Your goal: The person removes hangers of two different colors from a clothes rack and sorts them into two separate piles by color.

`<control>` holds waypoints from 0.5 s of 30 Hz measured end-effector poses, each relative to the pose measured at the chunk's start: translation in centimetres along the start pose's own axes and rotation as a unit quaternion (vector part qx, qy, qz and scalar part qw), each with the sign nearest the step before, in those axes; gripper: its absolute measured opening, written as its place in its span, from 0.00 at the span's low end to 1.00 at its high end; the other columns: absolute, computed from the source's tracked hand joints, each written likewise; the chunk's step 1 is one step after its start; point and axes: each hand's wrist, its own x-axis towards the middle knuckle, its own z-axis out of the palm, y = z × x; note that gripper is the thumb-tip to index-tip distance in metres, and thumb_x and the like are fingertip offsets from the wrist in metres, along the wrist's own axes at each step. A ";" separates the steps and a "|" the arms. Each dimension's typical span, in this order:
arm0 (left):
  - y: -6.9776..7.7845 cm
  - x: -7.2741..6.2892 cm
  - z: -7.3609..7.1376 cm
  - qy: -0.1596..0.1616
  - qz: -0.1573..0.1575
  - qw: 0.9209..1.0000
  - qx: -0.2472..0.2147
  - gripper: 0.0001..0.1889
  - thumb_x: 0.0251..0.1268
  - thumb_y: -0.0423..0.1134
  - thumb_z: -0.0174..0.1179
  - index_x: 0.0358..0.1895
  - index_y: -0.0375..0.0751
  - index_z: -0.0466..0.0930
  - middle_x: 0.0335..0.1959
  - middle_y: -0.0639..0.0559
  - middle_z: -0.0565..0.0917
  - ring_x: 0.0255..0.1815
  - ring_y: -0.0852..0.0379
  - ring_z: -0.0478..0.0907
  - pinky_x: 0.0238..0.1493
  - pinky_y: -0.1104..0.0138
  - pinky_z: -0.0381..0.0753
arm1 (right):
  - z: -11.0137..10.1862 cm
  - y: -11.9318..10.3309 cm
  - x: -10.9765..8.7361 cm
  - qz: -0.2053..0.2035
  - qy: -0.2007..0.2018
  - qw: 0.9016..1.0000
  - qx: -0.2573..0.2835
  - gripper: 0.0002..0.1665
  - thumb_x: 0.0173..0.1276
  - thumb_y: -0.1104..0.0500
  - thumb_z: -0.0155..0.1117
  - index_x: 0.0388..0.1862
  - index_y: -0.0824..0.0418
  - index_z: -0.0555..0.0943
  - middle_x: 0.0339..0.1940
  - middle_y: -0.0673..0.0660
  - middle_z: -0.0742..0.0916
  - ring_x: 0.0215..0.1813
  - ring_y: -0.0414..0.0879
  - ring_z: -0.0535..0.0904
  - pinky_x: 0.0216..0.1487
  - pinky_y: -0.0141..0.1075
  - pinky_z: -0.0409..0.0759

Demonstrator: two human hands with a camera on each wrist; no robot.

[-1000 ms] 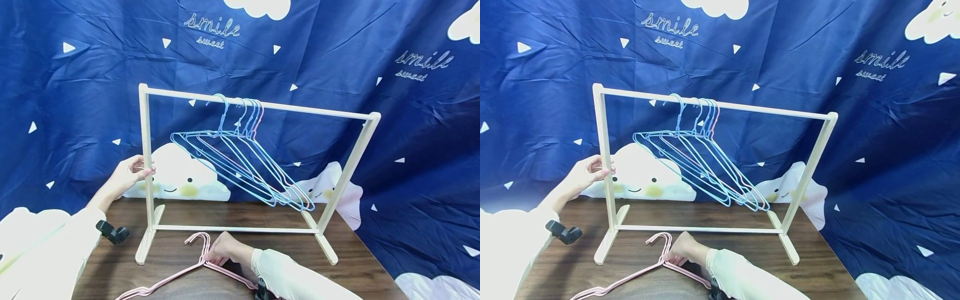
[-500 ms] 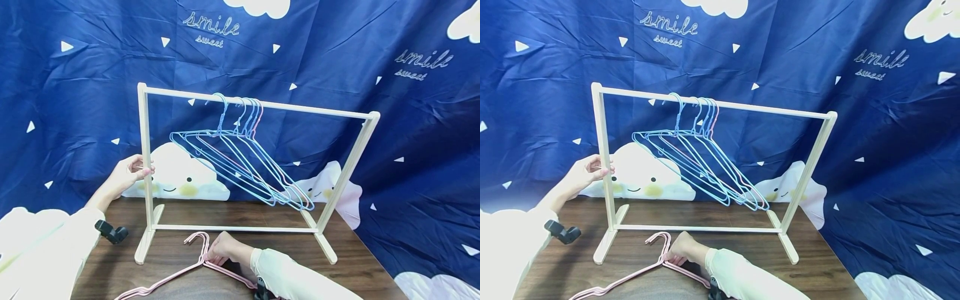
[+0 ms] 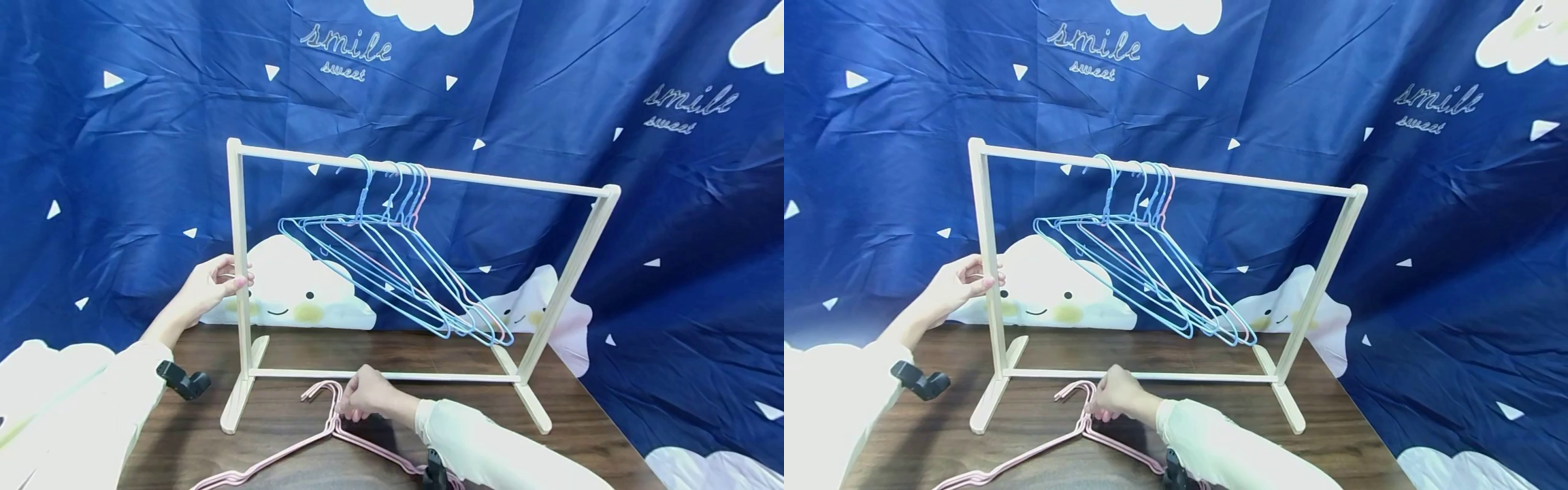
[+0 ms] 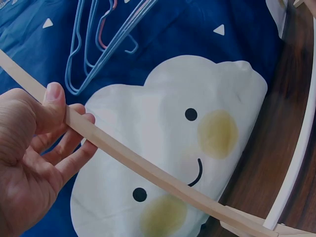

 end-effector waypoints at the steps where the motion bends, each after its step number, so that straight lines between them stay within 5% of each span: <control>1: 0.0 0.0 0.0 0.000 0.000 1.000 -0.001 0.18 0.72 0.28 0.60 0.59 0.21 0.71 0.38 0.68 0.88 0.39 0.73 0.85 0.43 0.79 0.82 | -0.6 -0.8 -0.2 -0.015 0.001 1.000 -0.006 0.07 0.56 0.70 0.76 0.21 0.68 0.86 0.18 0.64 0.88 0.14 0.38 0.75 0.17 0.29 0.77; 5: -0.1 0.0 0.0 0.000 0.001 1.000 0.003 0.17 0.72 0.28 0.60 0.59 0.21 0.72 0.38 0.70 0.87 0.39 0.73 0.85 0.43 0.79 0.82 | -3.5 -4.8 -1.3 -0.096 -0.012 0.994 -0.058 0.07 0.60 0.67 0.76 0.23 0.65 0.88 0.18 0.58 0.88 0.16 0.35 0.75 0.20 0.23 0.70; 10: -0.1 0.0 -0.1 0.002 0.005 1.000 0.003 0.17 0.72 0.28 0.60 0.58 0.21 0.72 0.37 0.70 0.87 0.38 0.73 0.85 0.42 0.79 0.82 | -7.9 -10.7 -3.4 -0.198 -0.026 0.969 -0.143 0.06 0.64 0.61 0.75 0.27 0.60 0.89 0.19 0.52 0.87 0.21 0.32 0.77 0.27 0.24 0.75; 15: -0.2 0.1 0.0 0.001 0.003 1.000 -0.002 0.16 0.72 0.28 0.59 0.57 0.21 0.71 0.37 0.70 0.87 0.38 0.73 0.85 0.42 0.79 0.82 | -13.4 -15.3 -5.1 -0.262 0.029 0.950 -0.170 0.05 0.66 0.60 0.73 0.31 0.60 0.89 0.20 0.49 0.87 0.24 0.34 0.79 0.30 0.28 0.78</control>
